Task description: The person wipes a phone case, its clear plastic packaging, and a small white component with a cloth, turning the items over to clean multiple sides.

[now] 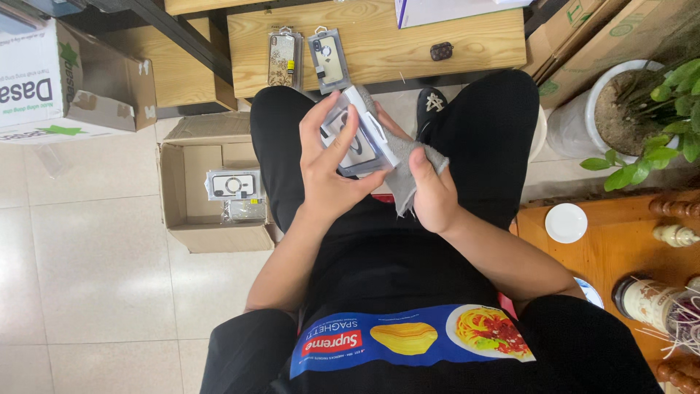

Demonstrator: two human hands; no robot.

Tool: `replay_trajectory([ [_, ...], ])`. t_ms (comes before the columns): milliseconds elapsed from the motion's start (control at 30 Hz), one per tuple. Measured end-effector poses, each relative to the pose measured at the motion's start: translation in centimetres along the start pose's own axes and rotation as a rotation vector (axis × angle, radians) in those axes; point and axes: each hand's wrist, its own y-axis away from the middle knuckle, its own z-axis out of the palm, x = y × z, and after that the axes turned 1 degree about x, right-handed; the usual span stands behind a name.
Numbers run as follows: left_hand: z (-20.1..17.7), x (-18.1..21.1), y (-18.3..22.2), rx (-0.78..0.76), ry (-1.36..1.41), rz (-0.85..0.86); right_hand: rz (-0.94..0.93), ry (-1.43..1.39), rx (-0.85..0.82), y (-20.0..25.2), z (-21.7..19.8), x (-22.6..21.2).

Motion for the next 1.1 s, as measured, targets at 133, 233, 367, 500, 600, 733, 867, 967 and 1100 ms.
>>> replay_trajectory([
  [133,0.5,0.4,-0.2,-0.039,-0.026,0.013,0.025,-0.054,-0.013,-1.4,-1.5,0.9],
  [233,0.8,0.1,-0.3,-0.078,-0.026,-0.001,0.015,-0.014,-0.015,-2.8,-2.9,2.6],
  [367,1.1,-1.5,-0.5,-0.117,0.025,-0.029,0.026,-0.045,-0.024,-5.3,-4.4,3.8],
  [500,1.0,-4.1,-2.4,-0.137,0.159,-0.128,0.213,-0.253,0.103,-8.8,-2.9,1.6],
  [600,1.0,-7.2,-5.6,-0.050,0.424,-0.244,0.514,-0.376,0.356,-12.8,-10.8,10.5],
  [733,1.6,-11.0,-12.3,0.038,0.593,-0.220,0.951,-0.245,0.764,-19.9,-12.8,12.0],
  [867,3.3,-13.4,-17.5,0.236,1.276,-0.518,0.920,-0.273,1.140,-23.4,-18.5,17.4],
  [967,3.7,-16.0,-17.6,0.307,1.341,-0.634,0.780,-0.493,1.131,-24.9,-21.8,18.7],
  [1100,3.9,-18.3,-16.4,0.310,1.371,-0.815,0.375,-0.753,0.942,-26.7,-24.4,19.2],
])
